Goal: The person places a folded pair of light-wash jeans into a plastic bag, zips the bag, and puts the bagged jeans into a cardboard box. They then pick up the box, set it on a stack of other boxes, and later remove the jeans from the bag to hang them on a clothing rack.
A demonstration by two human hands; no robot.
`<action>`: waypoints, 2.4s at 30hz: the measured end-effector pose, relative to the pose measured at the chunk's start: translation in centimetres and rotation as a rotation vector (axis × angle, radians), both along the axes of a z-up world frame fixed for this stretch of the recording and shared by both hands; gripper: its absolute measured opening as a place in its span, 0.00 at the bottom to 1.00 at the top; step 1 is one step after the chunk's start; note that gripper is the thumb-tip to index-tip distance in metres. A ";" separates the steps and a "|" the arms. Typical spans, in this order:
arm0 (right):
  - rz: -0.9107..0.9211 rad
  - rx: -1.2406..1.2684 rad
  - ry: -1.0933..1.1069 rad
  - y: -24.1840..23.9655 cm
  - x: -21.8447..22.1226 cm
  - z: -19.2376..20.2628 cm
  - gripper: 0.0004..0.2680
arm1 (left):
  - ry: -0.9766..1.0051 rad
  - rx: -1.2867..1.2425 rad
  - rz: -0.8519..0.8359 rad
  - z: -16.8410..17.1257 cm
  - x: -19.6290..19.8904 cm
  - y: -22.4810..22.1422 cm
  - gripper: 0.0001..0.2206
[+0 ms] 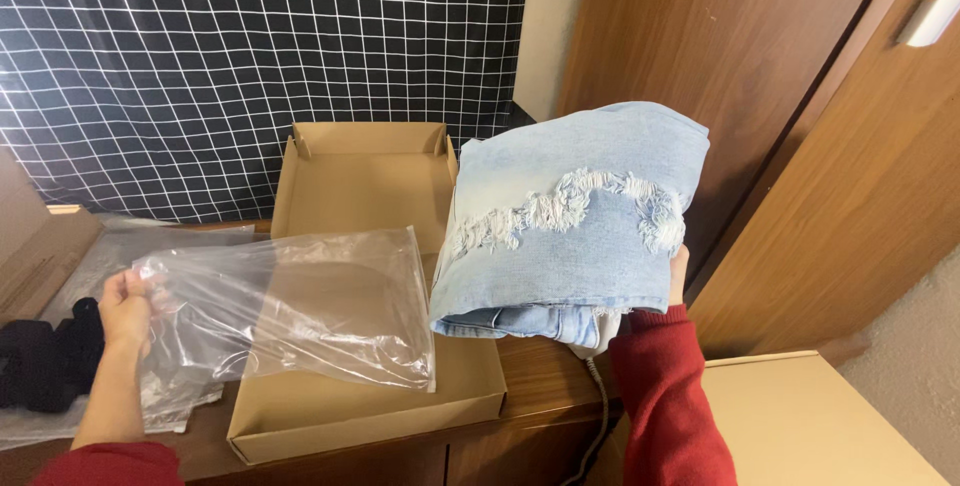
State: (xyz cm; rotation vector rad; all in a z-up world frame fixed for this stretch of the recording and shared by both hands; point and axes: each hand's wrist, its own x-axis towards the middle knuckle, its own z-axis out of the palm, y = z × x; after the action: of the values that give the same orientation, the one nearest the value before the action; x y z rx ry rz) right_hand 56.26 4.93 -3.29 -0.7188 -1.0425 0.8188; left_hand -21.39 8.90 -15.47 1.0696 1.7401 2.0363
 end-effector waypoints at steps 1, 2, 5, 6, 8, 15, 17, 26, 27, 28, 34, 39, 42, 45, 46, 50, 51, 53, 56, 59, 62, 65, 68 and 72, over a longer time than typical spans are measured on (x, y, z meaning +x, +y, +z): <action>0.005 0.000 -0.002 0.3 -0.8 0.5 0.14 | -0.001 -0.003 0.004 -0.2 -0.4 0.2 0.09; 0.010 -0.001 -0.003 0.5 -1.6 1.0 0.14 | 0.105 -0.023 0.117 -0.4 -0.9 0.3 0.11; 0.025 -0.001 -0.006 0.8 -3.3 1.9 0.14 | 0.252 0.010 0.276 -1.8 -3.5 0.9 0.12; 0.028 -0.001 -0.007 0.8 -3.6 2.0 0.14 | 0.293 0.067 0.318 -2.3 -4.4 1.2 0.10; 0.036 0.003 -0.010 0.8 -4.2 2.1 0.14 | 0.284 0.067 0.309 -1.5 -4.0 0.0 0.09; 0.124 -0.010 -0.016 0.6 -9.3 1.4 0.14 | 0.385 0.053 0.124 9.4 8.5 -9.8 0.05; 0.164 -0.016 -0.017 0.1 -11.6 0.7 0.14 | 0.287 0.038 0.050 13.6 14.5 -14.3 0.06; 0.439 -0.111 0.059 -12.1 -24.2 2.7 0.17 | -0.035 -0.348 -0.527 21.6 28.2 -28.1 0.30; 0.464 -0.121 0.064 -13.1 -24.8 2.0 0.17 | -0.069 -0.396 -0.569 21.7 28.5 -29.4 0.34; 0.477 -0.130 0.065 -12.6 -24.8 0.0 0.17 | -0.074 -0.405 -0.556 21.1 28.0 -30.4 0.34; 0.553 -0.218 0.089 -18.9 -25.5 -6.2 0.19 | -0.308 -0.496 -0.469 15.4 25.2 -38.2 0.40; 0.568 -0.297 0.100 -25.5 -24.5 -10.2 0.17 | -0.646 -0.572 -0.605 18.0 29.8 -47.5 0.44; 0.566 -0.311 -0.038 -27.0 -22.4 -11.5 0.14 | -0.877 -0.534 -0.565 14.6 28.8 -50.0 0.45; 0.578 -0.439 -0.071 -32.8 -23.0 -7.1 0.18 | -0.917 -0.521 -0.470 9.9 27.4 -50.6 0.43; 0.585 -0.441 -0.072 -35.0 -23.1 -4.9 0.18 | -0.918 -0.520 -0.463 10.4 27.5 -51.7 0.43; 0.545 -0.679 -0.140 -41.0 -22.4 0.7 0.20 | -0.645 -0.328 -0.183 11.8 27.4 -54.1 0.34; 0.545 -0.732 -0.160 -41.8 -22.1 1.2 0.21 | -0.541 -0.286 -0.117 11.8 27.3 -54.5 0.33; 0.596 -0.806 -0.068 -39.5 -20.2 -3.0 0.21 | -0.423 -0.246 -0.105 11.7 28.7 -54.4 0.31; 0.628 -0.854 -0.212 -37.8 -18.0 -6.8 0.23 | -0.165 -0.279 -0.045 11.3 29.6 -54.9 0.25; 0.611 -0.799 -0.472 -40.1 -17.5 -2.1 0.25 | 0.097 -0.346 0.004 12.5 31.6 -55.9 0.21; 0.676 -0.714 -0.513 -42.5 -18.5 2.8 0.21 | 0.488 -0.247 -0.002 12.5 33.8 -55.8 0.20; 0.780 -0.633 -0.526 -42.6 -19.4 4.2 0.19 | 0.849 -0.088 -0.042 11.1 35.3 -54.9 0.19; 0.925 -0.758 -0.542 -40.9 -19.9 1.8 0.27 | 0.957 -0.011 -0.050 11.2 36.8 -55.4 0.19; 1.072 -1.112 -0.423 -40.9 -20.3 0.7 0.41 | 0.979 0.020 -0.075 11.6 38.7 -56.6 0.18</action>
State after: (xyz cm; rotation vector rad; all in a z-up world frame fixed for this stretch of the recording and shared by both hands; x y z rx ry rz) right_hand 35.99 -35.92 -2.57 -1.2996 -1.3166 2.3470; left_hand 17.35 -47.74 -3.91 2.3488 1.9722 1.5472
